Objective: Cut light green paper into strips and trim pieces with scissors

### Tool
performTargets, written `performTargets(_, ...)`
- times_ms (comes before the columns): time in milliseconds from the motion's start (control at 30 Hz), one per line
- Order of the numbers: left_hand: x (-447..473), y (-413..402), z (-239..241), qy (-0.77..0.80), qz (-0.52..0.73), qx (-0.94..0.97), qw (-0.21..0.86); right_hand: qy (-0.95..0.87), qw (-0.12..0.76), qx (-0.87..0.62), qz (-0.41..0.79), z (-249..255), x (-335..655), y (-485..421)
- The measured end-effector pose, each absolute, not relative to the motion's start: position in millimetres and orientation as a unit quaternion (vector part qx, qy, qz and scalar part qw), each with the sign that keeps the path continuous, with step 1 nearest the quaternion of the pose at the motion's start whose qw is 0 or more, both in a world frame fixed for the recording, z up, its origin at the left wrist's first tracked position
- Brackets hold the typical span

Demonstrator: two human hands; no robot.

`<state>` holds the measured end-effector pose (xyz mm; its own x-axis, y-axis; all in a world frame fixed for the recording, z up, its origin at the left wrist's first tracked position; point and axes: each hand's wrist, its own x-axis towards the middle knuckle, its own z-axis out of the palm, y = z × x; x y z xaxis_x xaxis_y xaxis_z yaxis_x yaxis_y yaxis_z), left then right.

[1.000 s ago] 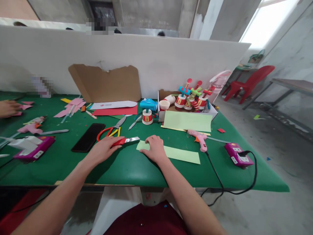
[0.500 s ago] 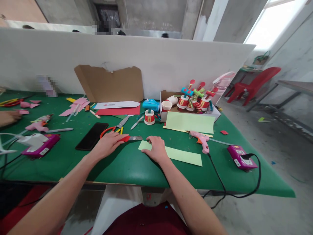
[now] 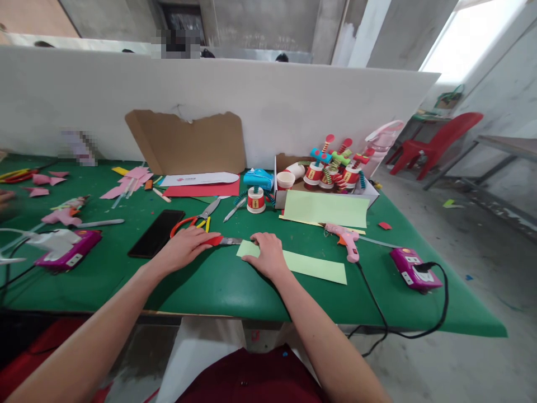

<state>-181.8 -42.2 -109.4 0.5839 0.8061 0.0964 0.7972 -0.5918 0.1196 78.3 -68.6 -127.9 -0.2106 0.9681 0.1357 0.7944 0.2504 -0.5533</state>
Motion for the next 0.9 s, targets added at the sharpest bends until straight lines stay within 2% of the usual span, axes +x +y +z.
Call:
performTargets(200,-178.0,-46.8,-110.8,0.41,0.067,0.909,0.04,-0.773,0.235,-0.56,0.181,-128.5,80.0,-69.2)
performTargets(567,-172.3,-67.5,-117.2,0.413,0.03,0.91,-0.008,-0.796,0.203,-0.551,0.145,-130.2,79.8,-70.1)
performTargets(900,-174.7,-62.7,-122.1,0.403,0.065,0.911,0.057,-0.801,0.135,-0.571,0.115,-133.4,75.9,-70.5)
